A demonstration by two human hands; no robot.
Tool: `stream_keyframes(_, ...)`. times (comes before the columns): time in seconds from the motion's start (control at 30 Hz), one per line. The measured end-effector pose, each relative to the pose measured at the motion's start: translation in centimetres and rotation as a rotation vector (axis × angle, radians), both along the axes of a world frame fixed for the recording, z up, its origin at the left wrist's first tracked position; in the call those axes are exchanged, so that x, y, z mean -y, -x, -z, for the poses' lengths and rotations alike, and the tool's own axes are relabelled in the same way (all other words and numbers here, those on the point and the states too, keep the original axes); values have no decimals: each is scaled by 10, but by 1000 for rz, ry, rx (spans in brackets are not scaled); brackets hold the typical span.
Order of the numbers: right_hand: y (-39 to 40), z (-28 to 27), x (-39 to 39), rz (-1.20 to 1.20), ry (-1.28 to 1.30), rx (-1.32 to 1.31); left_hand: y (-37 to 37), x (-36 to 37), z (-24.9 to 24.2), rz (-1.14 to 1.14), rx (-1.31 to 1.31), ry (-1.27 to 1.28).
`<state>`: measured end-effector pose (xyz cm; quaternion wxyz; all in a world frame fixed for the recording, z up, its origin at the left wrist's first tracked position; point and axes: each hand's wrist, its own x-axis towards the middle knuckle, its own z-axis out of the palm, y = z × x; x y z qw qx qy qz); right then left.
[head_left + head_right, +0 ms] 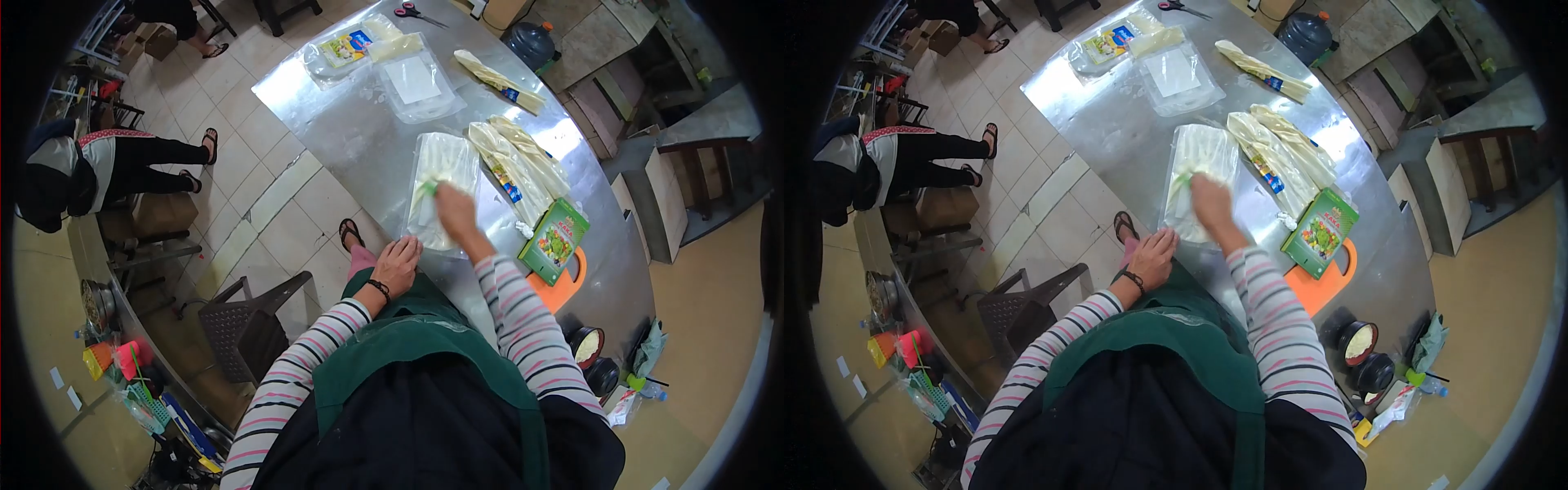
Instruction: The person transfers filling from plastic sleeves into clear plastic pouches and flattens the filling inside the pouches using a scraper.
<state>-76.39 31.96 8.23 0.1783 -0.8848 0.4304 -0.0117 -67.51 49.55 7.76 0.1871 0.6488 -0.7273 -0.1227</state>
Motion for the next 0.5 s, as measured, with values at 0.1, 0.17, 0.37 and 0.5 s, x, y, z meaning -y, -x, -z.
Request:
stream_keyframes(0.1, 2, 4, -47, -292, 2, 166, 0, 2, 10, -18, 3, 59)
stream_keyframes(0.17, -1, 10, -38, -260, 16, 265, 1, 0, 9, -17, -12, 74)
stream_keyframes(0.37, -33, 4, 15, -194, 223, 283, 0, 1, 5, 0, 4, 62)
stream_keyframes(0.5, -5, 16, -47, -48, -23, 291, -5, 3, 0, -5, -34, 51)
